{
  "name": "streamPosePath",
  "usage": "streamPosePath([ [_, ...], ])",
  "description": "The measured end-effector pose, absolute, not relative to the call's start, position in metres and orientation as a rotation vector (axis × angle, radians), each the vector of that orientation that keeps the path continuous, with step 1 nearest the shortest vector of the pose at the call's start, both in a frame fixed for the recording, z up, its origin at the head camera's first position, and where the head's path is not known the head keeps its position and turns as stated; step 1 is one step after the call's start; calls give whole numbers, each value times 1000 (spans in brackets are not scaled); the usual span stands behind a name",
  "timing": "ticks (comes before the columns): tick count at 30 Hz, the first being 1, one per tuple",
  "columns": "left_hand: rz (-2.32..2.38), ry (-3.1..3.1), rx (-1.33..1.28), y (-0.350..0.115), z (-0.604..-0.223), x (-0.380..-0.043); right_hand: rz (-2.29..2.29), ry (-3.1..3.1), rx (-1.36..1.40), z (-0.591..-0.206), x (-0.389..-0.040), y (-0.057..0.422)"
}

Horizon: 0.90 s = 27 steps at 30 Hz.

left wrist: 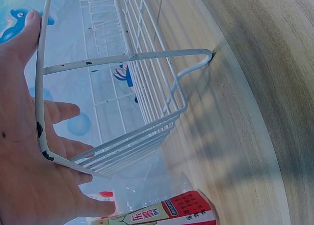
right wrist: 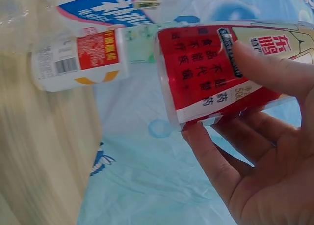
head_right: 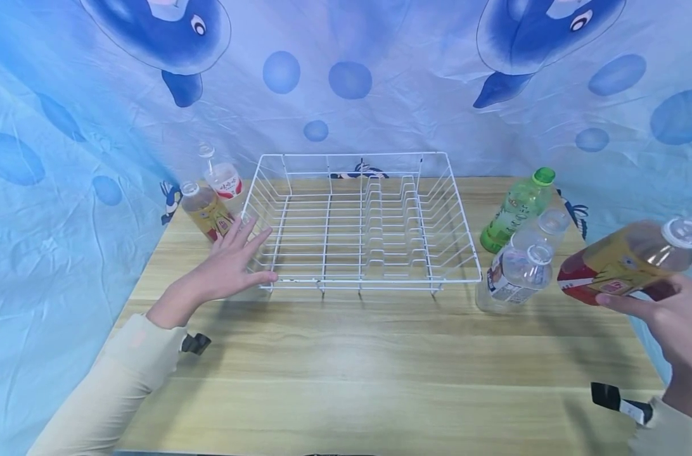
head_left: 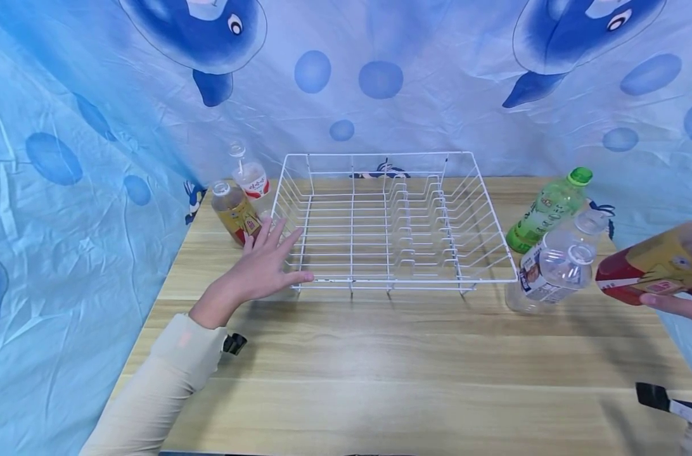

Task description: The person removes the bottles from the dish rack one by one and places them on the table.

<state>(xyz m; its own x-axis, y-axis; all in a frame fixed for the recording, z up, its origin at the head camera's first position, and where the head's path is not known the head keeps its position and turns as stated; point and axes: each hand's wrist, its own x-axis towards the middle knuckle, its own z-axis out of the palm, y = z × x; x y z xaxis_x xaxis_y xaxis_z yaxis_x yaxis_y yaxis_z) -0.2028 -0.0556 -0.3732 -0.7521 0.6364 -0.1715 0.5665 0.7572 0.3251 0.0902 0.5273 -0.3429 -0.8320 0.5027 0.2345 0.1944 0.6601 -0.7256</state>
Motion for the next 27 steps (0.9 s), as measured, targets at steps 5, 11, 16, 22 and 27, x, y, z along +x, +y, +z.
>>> streamPosePath([
  [5,368,2687,934,-56,-374,-202,1099,-2418,-447,-351,82,528],
  [11,370,2700,941,-55,-375,-203,1176,-2529,-603,-362,78,532],
  [16,372,2698,941,-55,-375,-203,1132,-2595,-617,-376,73,535],
  [22,367,2692,943,-55,-375,-204,994,-2711,-768,-384,67,541],
  [27,368,2689,935,-54,-373,-203,916,-2775,-723,-392,63,545],
])
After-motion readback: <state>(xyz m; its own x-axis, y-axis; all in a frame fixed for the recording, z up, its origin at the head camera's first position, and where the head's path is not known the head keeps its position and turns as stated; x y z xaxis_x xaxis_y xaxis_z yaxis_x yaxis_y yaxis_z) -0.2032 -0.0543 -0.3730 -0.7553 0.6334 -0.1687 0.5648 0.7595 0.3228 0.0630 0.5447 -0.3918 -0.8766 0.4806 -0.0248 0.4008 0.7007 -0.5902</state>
